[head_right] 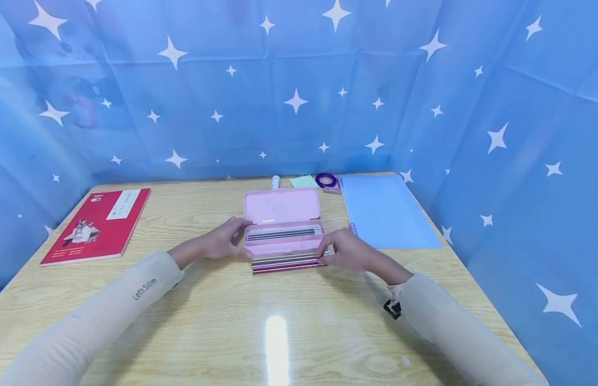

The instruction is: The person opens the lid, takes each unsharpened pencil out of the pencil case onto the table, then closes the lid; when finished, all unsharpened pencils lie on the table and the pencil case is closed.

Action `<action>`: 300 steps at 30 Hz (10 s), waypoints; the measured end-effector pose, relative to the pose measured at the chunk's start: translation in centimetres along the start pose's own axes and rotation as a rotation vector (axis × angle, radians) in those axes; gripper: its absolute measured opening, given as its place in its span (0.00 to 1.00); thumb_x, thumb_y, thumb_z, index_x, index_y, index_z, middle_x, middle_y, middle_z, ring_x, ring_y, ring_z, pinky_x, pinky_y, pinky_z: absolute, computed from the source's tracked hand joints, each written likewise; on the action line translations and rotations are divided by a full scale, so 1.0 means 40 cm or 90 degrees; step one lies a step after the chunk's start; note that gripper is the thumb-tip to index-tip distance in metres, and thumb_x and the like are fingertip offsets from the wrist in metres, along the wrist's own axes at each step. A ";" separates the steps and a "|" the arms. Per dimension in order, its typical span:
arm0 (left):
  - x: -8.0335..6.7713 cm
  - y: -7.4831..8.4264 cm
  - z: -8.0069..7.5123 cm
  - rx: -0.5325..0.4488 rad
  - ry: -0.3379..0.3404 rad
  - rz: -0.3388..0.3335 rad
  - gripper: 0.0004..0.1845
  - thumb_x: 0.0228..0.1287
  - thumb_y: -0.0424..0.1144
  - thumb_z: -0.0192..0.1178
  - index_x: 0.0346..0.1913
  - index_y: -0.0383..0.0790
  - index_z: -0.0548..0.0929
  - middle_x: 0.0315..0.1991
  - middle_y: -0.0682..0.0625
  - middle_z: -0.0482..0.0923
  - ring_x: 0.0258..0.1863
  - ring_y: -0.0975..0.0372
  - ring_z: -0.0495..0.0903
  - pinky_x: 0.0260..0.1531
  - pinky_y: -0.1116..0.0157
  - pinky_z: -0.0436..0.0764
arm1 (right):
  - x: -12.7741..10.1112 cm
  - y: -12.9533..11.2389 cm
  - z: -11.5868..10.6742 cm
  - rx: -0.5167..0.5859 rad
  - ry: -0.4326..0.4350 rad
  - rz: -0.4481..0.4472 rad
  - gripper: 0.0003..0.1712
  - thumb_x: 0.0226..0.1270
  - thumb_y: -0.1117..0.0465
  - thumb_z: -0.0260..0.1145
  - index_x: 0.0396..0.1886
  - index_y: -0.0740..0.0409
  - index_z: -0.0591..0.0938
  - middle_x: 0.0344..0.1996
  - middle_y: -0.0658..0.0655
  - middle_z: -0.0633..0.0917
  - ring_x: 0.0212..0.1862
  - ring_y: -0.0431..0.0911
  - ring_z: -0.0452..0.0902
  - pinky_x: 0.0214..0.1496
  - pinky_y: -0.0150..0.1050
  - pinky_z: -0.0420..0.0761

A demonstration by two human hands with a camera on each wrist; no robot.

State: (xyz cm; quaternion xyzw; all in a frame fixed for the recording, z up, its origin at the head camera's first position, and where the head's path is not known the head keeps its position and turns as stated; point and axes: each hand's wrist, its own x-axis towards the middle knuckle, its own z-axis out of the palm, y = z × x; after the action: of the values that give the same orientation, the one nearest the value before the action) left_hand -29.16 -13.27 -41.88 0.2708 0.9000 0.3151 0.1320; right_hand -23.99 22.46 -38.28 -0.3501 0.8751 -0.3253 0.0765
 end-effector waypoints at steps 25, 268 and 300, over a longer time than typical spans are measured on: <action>0.002 -0.003 0.003 0.002 -0.001 -0.005 0.53 0.53 0.56 0.73 0.74 0.34 0.58 0.61 0.41 0.64 0.56 0.55 0.65 0.61 0.55 0.67 | 0.002 0.013 0.042 -0.126 -0.016 0.010 0.05 0.58 0.67 0.74 0.30 0.52 0.88 0.31 0.45 0.86 0.35 0.41 0.79 0.38 0.35 0.79; 0.007 -0.012 0.009 0.008 0.003 -0.012 0.55 0.51 0.59 0.73 0.75 0.35 0.59 0.61 0.42 0.65 0.58 0.55 0.65 0.66 0.54 0.65 | 0.216 0.084 -0.011 -0.082 0.020 0.133 0.06 0.65 0.66 0.70 0.40 0.62 0.89 0.41 0.56 0.87 0.40 0.47 0.79 0.46 0.44 0.80; 0.006 -0.010 0.005 0.013 -0.004 -0.024 0.55 0.52 0.61 0.72 0.75 0.37 0.58 0.63 0.43 0.64 0.62 0.55 0.65 0.68 0.56 0.63 | 0.238 0.090 -0.012 -0.082 -0.039 0.139 0.06 0.60 0.72 0.71 0.36 0.60 0.88 0.34 0.53 0.86 0.40 0.46 0.81 0.50 0.43 0.81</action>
State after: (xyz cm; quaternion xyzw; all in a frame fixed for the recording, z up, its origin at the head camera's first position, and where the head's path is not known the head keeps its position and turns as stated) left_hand -29.44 -13.28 -42.28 0.2561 0.9078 0.3023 0.1377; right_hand -33.28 18.36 -39.23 -0.2665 0.9243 -0.2473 0.1158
